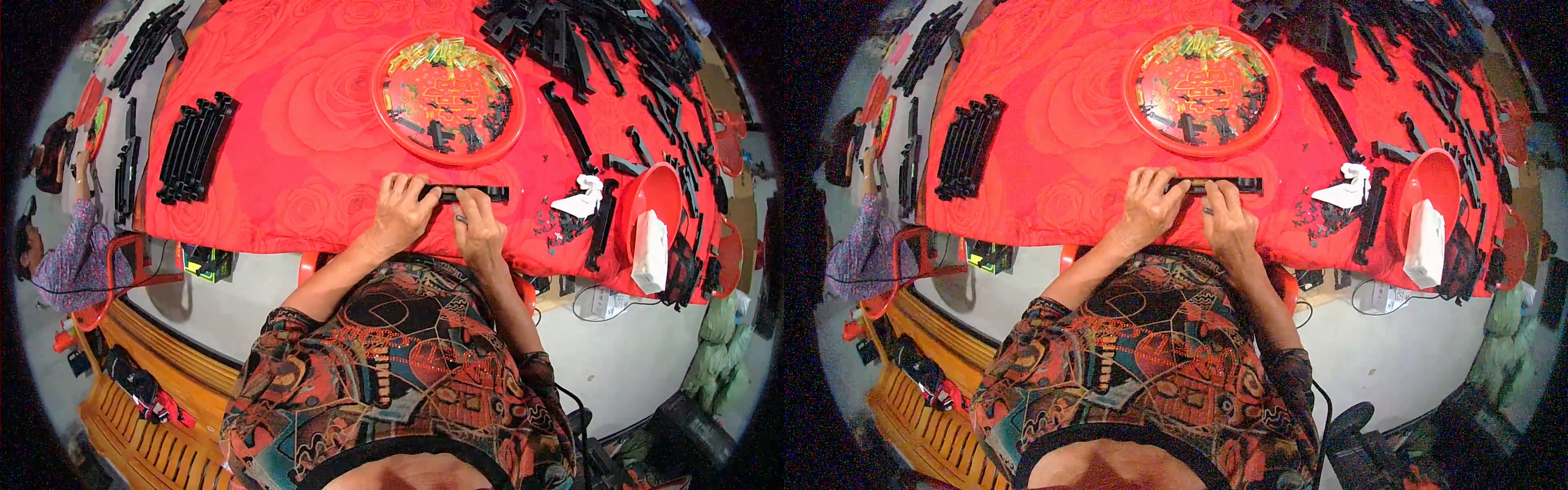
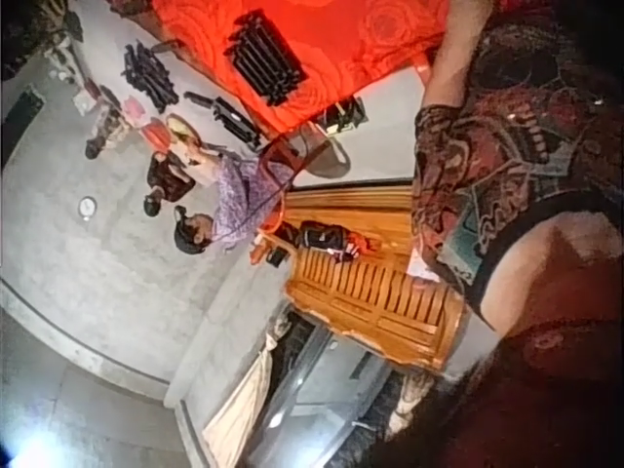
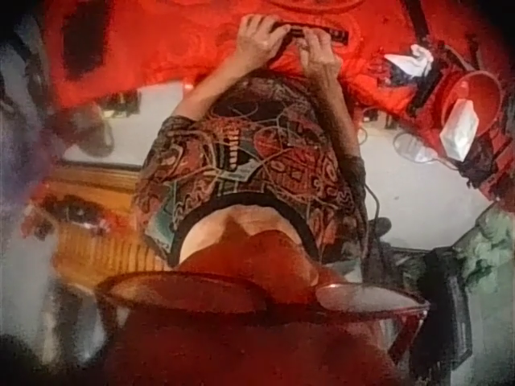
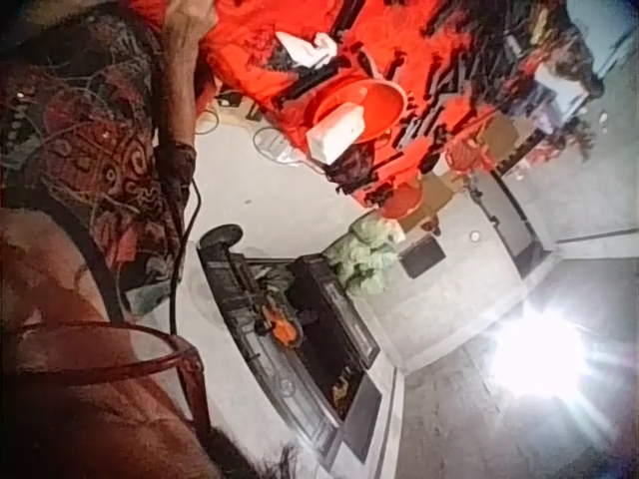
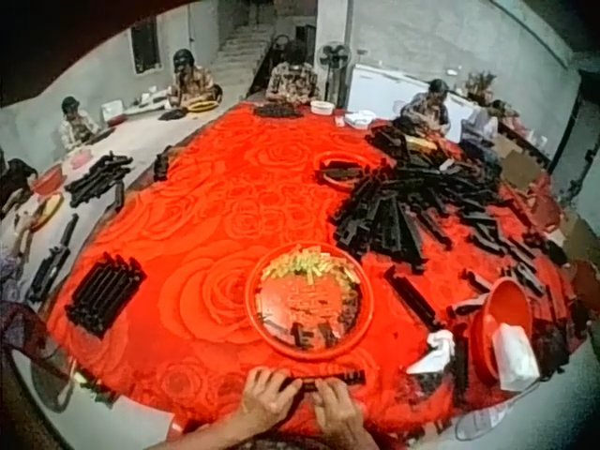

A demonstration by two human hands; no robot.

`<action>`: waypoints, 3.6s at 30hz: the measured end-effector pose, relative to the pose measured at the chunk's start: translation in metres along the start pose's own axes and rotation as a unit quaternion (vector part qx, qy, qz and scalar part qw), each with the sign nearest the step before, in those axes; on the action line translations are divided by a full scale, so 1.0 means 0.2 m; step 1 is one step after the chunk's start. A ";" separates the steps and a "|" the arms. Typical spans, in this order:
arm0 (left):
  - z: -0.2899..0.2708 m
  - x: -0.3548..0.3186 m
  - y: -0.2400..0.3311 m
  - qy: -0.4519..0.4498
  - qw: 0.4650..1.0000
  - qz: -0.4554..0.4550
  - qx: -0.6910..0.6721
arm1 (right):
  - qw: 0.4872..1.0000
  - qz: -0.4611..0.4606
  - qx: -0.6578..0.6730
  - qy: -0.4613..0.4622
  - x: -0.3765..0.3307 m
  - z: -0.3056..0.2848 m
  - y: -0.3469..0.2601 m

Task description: The person assembles plastic components by inserting small metal pins into plastic parts using a handheld tool and setting the assembled pieces aside on the table.

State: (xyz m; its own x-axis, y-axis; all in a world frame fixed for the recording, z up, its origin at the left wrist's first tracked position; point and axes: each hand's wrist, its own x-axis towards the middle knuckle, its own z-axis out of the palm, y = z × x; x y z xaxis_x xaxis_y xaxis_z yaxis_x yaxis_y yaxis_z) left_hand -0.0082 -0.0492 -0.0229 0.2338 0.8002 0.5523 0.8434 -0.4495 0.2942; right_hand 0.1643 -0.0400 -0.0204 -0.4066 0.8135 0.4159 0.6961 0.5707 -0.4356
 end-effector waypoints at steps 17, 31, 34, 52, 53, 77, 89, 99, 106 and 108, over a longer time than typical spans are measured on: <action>-0.02 0.00 -0.02 -0.051 0.998 0.007 -0.018 | 0.988 0.035 0.085 0.122 0.18 -0.26 0.02; -0.01 0.01 -0.02 -0.063 0.998 -0.002 -0.010 | 0.963 0.133 0.235 -0.007 0.14 -0.09 0.04; -0.02 0.01 -0.02 -0.082 0.997 -0.002 -0.010 | 0.979 0.075 0.190 0.020 0.16 -0.10 0.02; -0.01 0.02 -0.02 -0.093 0.995 0.000 -0.019 | 0.978 0.047 0.203 0.010 0.17 -0.07 0.01; -0.02 0.02 -0.02 -0.091 0.996 0.000 -0.019 | 0.978 0.051 0.202 0.012 0.18 -0.08 -0.01; -0.18 -0.03 -0.06 0.032 0.997 -0.017 -0.072 | 0.972 0.143 -0.065 -0.174 0.68 0.07 0.03; -0.18 -0.02 -0.08 0.073 0.993 -0.045 -0.087 | 0.972 0.199 0.033 -0.120 0.73 0.06 0.18; -0.18 -0.01 -0.06 0.076 0.989 -0.053 -0.115 | 0.971 0.177 -0.024 -0.162 0.71 0.11 0.08; -0.17 0.02 -0.08 0.088 0.987 -0.070 -0.118 | 0.977 0.160 0.060 -0.124 0.73 0.02 0.19; -0.17 0.03 -0.08 0.097 0.985 -0.072 -0.121 | 0.978 0.134 0.023 -0.157 0.72 0.05 0.12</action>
State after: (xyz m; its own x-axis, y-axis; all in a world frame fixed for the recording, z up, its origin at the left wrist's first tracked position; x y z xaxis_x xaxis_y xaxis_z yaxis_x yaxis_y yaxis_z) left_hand -0.0360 -0.0504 0.0027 0.0028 0.7818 0.6235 0.7156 -0.4371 0.5449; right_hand 0.1176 0.0922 0.0211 -0.3793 0.9250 0.0197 0.7779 0.3303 -0.5346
